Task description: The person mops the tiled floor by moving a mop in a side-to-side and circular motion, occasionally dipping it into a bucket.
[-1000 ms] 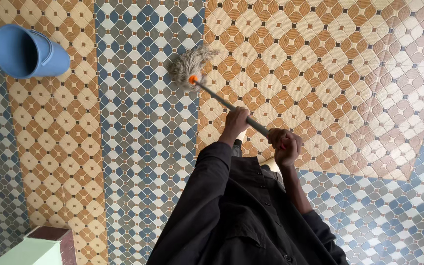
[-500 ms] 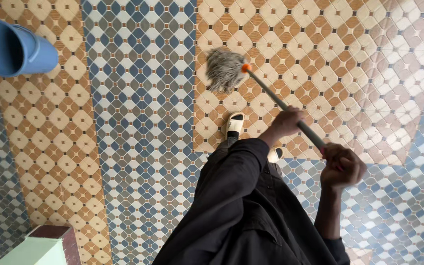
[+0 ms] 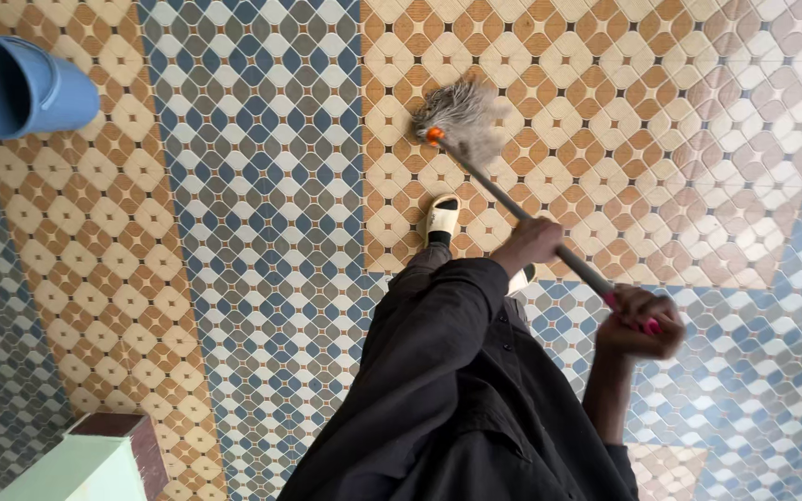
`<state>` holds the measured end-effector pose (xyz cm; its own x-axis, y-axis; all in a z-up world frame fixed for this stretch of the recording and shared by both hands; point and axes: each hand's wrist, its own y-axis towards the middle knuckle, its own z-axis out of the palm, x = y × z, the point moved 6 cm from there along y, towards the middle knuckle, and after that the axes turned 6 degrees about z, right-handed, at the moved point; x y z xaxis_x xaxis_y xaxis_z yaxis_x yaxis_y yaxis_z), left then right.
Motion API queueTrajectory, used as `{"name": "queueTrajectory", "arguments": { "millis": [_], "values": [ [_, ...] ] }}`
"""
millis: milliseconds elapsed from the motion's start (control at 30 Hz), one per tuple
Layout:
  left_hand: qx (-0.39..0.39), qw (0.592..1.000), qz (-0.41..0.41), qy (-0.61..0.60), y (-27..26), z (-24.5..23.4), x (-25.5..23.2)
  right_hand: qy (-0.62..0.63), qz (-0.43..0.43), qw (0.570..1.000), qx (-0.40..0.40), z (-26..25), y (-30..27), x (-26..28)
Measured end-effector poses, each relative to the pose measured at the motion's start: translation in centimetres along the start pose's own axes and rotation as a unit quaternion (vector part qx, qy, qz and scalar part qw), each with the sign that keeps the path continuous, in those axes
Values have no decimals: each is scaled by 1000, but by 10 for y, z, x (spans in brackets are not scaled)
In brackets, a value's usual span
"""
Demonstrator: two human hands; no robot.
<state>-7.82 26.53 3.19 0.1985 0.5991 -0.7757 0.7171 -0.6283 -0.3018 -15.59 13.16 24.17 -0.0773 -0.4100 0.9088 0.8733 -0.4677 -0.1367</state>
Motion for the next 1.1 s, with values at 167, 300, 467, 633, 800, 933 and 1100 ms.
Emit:
{"name": "queueTrajectory", "arguments": {
  "millis": [167,300,467,633,800,933,1100],
  "values": [
    [-22,998,-56,20,-38,-20,79,-24,66,994,84,59,-1,-47],
    [-89,991,-94,22,-80,-45,129,6,90,982,164,114,-6,-73],
    [-160,979,-122,13,-136,-80,143,-40,105,962,250,163,-29,-80],
    [-128,985,-117,-6,-130,-69,104,-79,109,966,222,126,-33,-55],
    [-118,993,-8,-14,-78,-36,20,-92,58,984,143,78,-32,19],
    [-27,998,27,-50,-44,-6,-31,-141,4,985,100,64,-41,75],
    [-57,985,152,-59,-22,36,-92,-184,-49,981,20,18,-60,105]
  ]
}}
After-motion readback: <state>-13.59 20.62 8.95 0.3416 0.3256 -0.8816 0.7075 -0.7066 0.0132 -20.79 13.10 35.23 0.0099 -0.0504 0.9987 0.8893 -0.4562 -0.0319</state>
